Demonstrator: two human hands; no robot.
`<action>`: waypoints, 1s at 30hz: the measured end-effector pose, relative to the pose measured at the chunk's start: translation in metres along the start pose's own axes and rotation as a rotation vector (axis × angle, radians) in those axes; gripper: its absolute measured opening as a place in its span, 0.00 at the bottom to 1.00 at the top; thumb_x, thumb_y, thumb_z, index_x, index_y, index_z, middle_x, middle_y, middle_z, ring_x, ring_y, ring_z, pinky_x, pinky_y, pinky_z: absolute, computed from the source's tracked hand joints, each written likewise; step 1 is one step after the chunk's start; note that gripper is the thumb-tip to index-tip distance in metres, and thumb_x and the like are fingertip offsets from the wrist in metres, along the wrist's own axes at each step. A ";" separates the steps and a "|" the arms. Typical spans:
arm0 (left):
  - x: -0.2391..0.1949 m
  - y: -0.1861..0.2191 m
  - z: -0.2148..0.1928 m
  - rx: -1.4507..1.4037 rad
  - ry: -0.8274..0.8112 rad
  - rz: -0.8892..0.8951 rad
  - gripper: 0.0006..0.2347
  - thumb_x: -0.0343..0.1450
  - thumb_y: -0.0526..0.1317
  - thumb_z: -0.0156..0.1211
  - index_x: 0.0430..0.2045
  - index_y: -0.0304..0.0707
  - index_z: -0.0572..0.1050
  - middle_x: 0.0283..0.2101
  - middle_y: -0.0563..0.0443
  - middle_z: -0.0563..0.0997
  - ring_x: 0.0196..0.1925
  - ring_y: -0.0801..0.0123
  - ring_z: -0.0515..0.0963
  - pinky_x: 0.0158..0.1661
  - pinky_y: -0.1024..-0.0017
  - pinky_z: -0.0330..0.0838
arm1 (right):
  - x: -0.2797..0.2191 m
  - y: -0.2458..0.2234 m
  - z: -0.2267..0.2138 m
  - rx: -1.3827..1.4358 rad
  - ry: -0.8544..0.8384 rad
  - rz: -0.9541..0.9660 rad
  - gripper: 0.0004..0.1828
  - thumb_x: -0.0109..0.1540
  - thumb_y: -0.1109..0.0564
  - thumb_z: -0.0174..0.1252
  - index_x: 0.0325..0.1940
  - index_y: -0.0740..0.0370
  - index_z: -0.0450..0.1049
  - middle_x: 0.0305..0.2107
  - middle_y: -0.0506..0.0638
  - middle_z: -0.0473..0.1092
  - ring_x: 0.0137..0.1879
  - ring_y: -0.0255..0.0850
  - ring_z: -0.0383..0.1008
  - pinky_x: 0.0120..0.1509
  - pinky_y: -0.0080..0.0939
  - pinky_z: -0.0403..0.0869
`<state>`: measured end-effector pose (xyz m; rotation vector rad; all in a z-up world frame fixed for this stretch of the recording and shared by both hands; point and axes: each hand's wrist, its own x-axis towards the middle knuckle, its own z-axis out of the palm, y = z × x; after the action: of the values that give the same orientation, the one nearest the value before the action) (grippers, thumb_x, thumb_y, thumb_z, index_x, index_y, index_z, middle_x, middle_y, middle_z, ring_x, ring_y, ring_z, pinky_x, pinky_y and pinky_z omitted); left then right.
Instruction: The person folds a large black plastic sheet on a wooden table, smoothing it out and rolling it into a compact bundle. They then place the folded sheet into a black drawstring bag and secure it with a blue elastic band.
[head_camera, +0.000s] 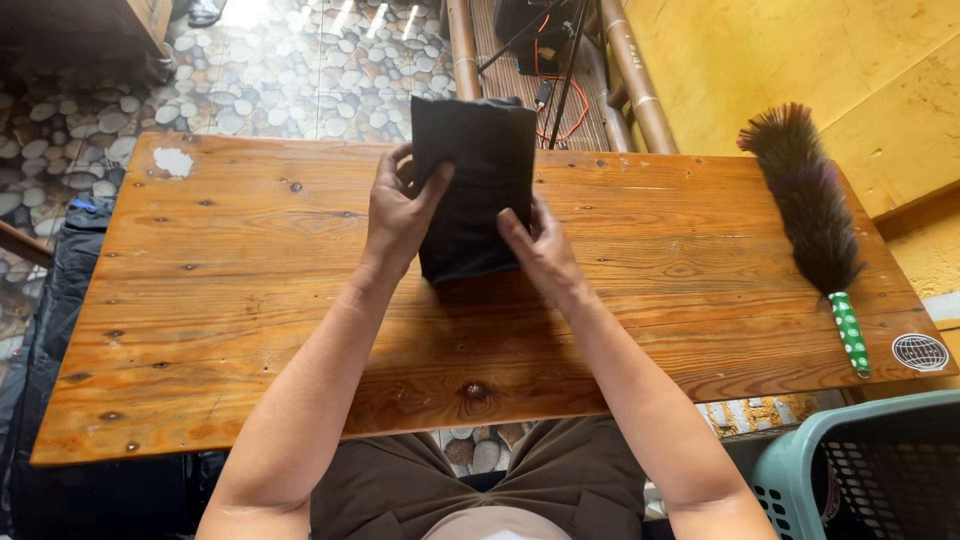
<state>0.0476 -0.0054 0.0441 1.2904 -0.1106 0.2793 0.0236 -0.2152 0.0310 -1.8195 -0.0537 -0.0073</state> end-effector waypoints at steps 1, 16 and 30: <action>-0.002 0.002 0.004 -0.002 -0.016 0.043 0.22 0.71 0.46 0.73 0.53 0.39 0.69 0.46 0.45 0.82 0.48 0.69 0.82 0.45 0.69 0.82 | 0.002 -0.005 0.011 -0.043 0.019 0.028 0.56 0.54 0.24 0.67 0.78 0.47 0.54 0.62 0.65 0.65 0.69 0.62 0.66 0.65 0.66 0.70; -0.031 -0.015 0.024 0.441 0.119 0.116 0.21 0.75 0.63 0.52 0.39 0.44 0.74 0.28 0.42 0.77 0.35 0.46 0.82 0.33 0.53 0.73 | -0.001 -0.003 -0.004 0.005 0.258 -0.482 0.41 0.51 0.45 0.78 0.62 0.53 0.66 0.49 0.55 0.71 0.61 0.48 0.71 0.66 0.55 0.65; -0.038 -0.036 0.022 0.546 0.143 0.346 0.27 0.71 0.71 0.46 0.39 0.48 0.74 0.24 0.43 0.73 0.29 0.44 0.80 0.29 0.56 0.73 | 0.032 -0.074 -0.055 -0.728 0.507 -1.172 0.37 0.64 0.20 0.50 0.46 0.57 0.73 0.39 0.48 0.67 0.47 0.47 0.71 0.67 0.60 0.57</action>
<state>0.0220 -0.0409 0.0073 1.7869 -0.1418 0.7344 0.0538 -0.2491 0.1173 -2.1735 -0.8302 -1.4578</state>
